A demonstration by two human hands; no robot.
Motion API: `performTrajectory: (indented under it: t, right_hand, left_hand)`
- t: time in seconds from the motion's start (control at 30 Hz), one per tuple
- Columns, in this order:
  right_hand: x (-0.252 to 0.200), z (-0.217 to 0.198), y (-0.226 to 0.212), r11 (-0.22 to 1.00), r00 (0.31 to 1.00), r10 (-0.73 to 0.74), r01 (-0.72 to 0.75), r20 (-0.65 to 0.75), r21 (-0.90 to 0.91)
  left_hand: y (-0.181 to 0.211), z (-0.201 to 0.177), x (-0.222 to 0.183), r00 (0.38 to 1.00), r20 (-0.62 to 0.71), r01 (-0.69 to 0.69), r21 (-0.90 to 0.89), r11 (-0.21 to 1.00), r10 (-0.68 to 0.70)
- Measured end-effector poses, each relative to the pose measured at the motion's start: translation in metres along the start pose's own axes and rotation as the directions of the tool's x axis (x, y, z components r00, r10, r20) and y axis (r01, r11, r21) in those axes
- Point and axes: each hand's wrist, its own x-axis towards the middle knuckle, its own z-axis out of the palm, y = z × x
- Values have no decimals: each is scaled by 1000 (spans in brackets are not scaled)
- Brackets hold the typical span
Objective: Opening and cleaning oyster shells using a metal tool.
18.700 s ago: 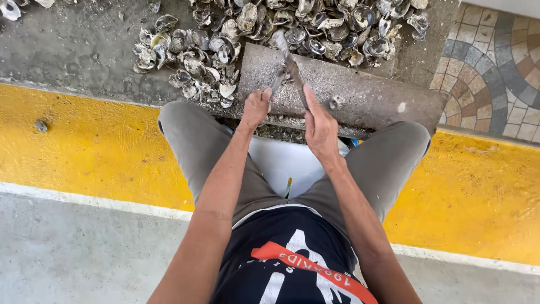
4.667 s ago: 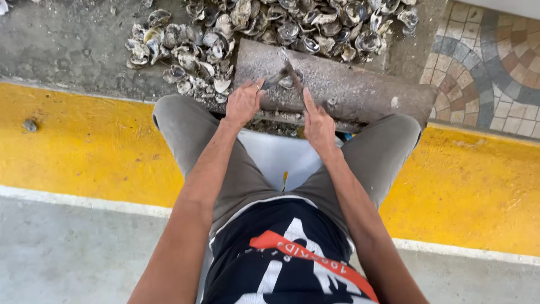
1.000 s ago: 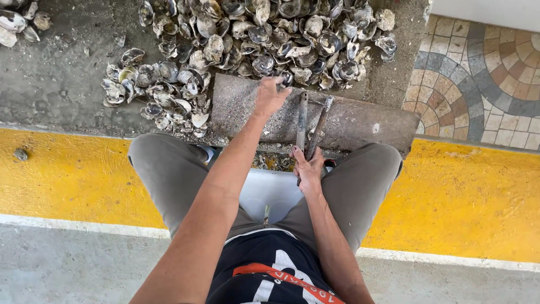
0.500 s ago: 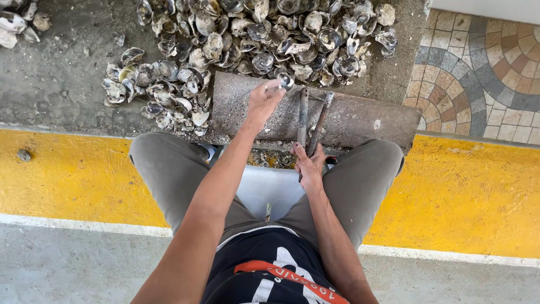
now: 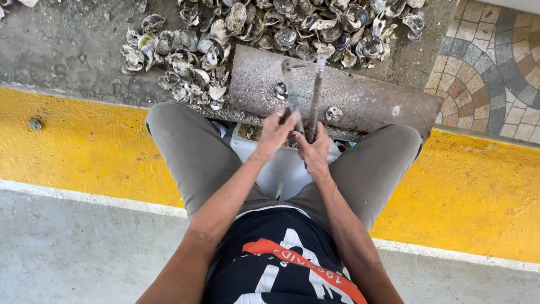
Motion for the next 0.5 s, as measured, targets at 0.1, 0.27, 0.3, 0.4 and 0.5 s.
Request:
performTrajectory:
  t: [0.1, 0.27, 0.3, 0.4, 0.5]
  right_hand:
    - [-6, 6, 1, 998, 997, -39, 42, 64, -40]
    - [-9, 5, -19, 999, 993, -29, 32, 113, -30]
    - [-8, 2, -17, 999, 992, -46, 44, 116, 24]
    - [-1, -5, -8, 997, 997, -24, 17, 78, 79]
    - [2, -8, -6, 998, 998, -35, 33, 44, 48]
  left_hand:
    - [-22, 4, 0, 990, -126, 64, -11, 998, -64]
    - [25, -39, 1, 991, -120, 56, 5, 998, -55]
    - [29, -52, 2, 988, -150, 64, 160, 985, -40]
    - [38, -86, 7, 983, -82, -68, 670, 739, 165]
    - [55, -92, 4, 889, 17, -248, 858, 450, 457]
